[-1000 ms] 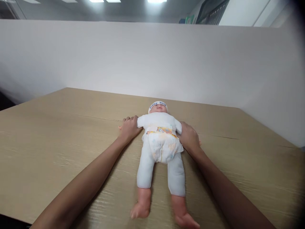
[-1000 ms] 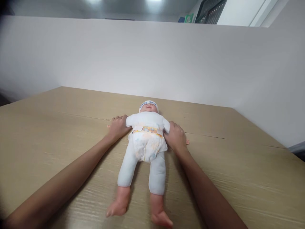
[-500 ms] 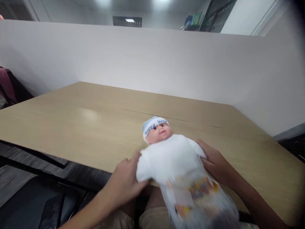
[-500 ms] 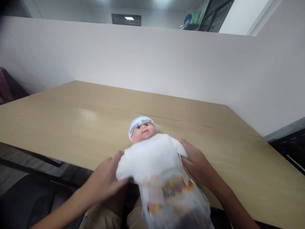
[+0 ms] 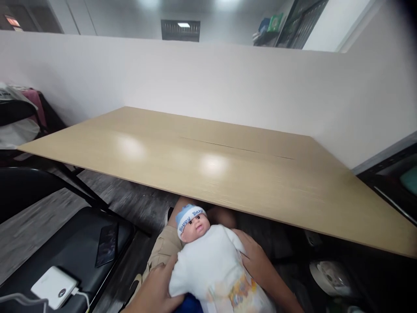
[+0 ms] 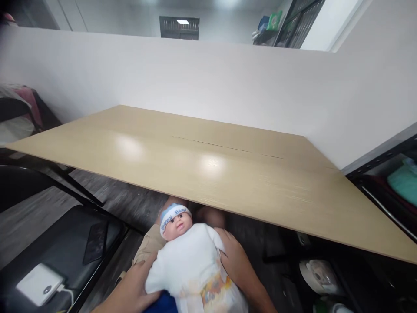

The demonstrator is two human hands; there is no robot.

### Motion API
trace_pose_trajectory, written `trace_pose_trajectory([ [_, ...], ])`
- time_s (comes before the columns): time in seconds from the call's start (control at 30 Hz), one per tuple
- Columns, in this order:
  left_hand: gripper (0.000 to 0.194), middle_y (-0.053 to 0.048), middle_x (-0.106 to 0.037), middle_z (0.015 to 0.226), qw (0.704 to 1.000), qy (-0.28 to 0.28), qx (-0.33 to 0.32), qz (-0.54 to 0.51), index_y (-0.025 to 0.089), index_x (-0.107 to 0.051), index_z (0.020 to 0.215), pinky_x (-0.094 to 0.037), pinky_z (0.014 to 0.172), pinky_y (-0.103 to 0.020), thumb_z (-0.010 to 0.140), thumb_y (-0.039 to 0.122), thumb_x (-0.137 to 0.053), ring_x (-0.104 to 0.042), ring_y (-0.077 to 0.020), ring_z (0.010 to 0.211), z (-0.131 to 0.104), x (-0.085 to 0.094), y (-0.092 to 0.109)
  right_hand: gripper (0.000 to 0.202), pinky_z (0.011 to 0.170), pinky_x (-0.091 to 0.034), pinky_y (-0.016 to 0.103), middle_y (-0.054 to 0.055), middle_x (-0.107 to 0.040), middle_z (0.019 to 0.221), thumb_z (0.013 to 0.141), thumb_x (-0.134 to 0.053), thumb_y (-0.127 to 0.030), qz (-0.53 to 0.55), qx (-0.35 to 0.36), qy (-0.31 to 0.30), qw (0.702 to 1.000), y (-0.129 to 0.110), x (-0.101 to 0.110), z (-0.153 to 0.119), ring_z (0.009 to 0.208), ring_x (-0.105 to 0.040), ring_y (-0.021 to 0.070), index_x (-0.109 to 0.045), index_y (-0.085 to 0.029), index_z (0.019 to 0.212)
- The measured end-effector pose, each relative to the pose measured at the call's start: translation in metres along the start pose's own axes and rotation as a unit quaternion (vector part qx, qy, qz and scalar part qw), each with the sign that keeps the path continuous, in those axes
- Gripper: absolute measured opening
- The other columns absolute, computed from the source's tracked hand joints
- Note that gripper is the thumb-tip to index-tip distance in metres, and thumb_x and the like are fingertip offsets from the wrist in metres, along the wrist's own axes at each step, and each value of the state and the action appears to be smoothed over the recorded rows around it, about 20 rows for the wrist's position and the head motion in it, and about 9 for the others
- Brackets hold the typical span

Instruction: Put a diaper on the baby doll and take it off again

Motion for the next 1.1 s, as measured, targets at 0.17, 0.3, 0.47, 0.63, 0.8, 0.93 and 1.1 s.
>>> trace_pose_trajectory([
  [0.17, 0.054, -0.008, -0.072, 0.136, 0.994, -0.065, 0.016, -0.087, 0.025, -0.062, 0.136, -0.051, 0.107, -0.038, 0.1, 0.066, -0.062, -0.067, -0.0278, 0.119, 0.004, 0.005, -0.006, 0.043, 0.106, -0.057, 0.038, 0.008, -0.08, 0.134, 0.084, -0.063, -0.026, 0.075, -0.022, -0.034, 0.996, 0.036, -0.039, 0.009, 0.126, -0.073, 0.0306, -0.079, -0.03, 0.124],
  [0.3, 0.063, -0.004, -0.072, 0.1, 0.99, -0.033, 0.028, -0.132, 0.022, -0.064, 0.098, -0.052, 0.097, -0.038, 0.11, 0.072, -0.027, -0.065, -0.024, 0.098, 0.014, 0.019, -0.041, 0.043, 0.111, -0.056, 0.041, 0.007, -0.079, 0.136, 0.084, -0.064, -0.029, 0.112, -0.028, -0.026, 0.993, 0.048, -0.044, 0.005, 0.13, -0.072, 0.032, -0.079, -0.031, 0.124],
  [0.47, 0.066, -0.002, -0.068, 0.082, 0.994, 0.036, 0.071, -0.077, 0.022, -0.059, 0.088, -0.048, 0.083, -0.035, 0.104, 0.081, -0.034, -0.063, -0.0233, 0.083, 0.03, 0.021, -0.084, 0.051, 0.115, -0.053, 0.045, 0.006, -0.077, 0.14, 0.075, -0.066, -0.029, 0.086, -0.038, -0.024, 0.995, 0.071, -0.054, 0.004, 0.135, -0.069, 0.0346, -0.08, -0.038, 0.124],
  [0.63, 0.065, -0.001, -0.066, 0.077, 0.994, 0.058, 0.081, -0.032, 0.022, -0.059, 0.087, -0.044, 0.078, -0.034, 0.104, 0.08, -0.035, -0.063, -0.0225, 0.077, 0.036, 0.013, -0.09, 0.058, 0.109, -0.057, 0.051, 0.011, -0.078, 0.133, 0.067, -0.064, -0.034, 0.003, -0.062, 0.052, 0.997, 0.098, -0.049, -0.005, 0.124, -0.072, 0.0352, -0.081, -0.028, 0.122],
  [0.8, 0.072, -0.001, -0.06, 0.075, 0.982, 0.1, 0.104, -0.124, 0.02, -0.061, 0.085, -0.043, 0.075, -0.034, 0.104, 0.082, -0.029, -0.059, -0.0218, 0.075, 0.041, 0.022, -0.089, 0.05, 0.094, -0.064, 0.043, 0.012, -0.083, 0.105, 0.091, -0.064, -0.067, 0.093, -0.131, 0.103, 0.982, 0.109, -0.034, -0.047, 0.102, -0.078, 0.0318, -0.083, -0.023, 0.103],
  [0.93, 0.066, -0.002, -0.061, 0.081, 0.978, 0.118, 0.052, -0.163, 0.018, -0.061, 0.089, -0.045, 0.079, -0.032, 0.103, 0.079, -0.04, -0.057, -0.0205, 0.081, 0.058, 0.043, -0.04, 0.059, 0.092, -0.064, 0.036, 0.011, -0.084, 0.102, 0.088, -0.068, -0.078, 0.136, -0.153, 0.05, 0.978, 0.099, -0.035, -0.074, 0.1, -0.08, 0.0316, -0.085, -0.022, 0.099],
  [1.1, 0.043, -0.009, -0.071, 0.12, 0.979, -0.053, -0.171, -0.097, 0.021, -0.07, 0.113, -0.047, 0.107, -0.038, 0.102, 0.063, -0.063, -0.062, -0.0259, 0.115, 0.085, 0.023, 0.089, 0.06, 0.083, -0.063, 0.033, 0.008, -0.083, 0.089, 0.088, -0.067, -0.08, 0.137, -0.159, 0.029, 0.977, 0.081, -0.031, -0.074, 0.09, -0.079, 0.03, -0.085, -0.022, 0.086],
])
Point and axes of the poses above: each hand's wrist, its own z-axis towards the middle knuckle, its own x-axis out of the back of the hand, y = z × x, the point moved 9 cm from there along z, towards the middle knuckle
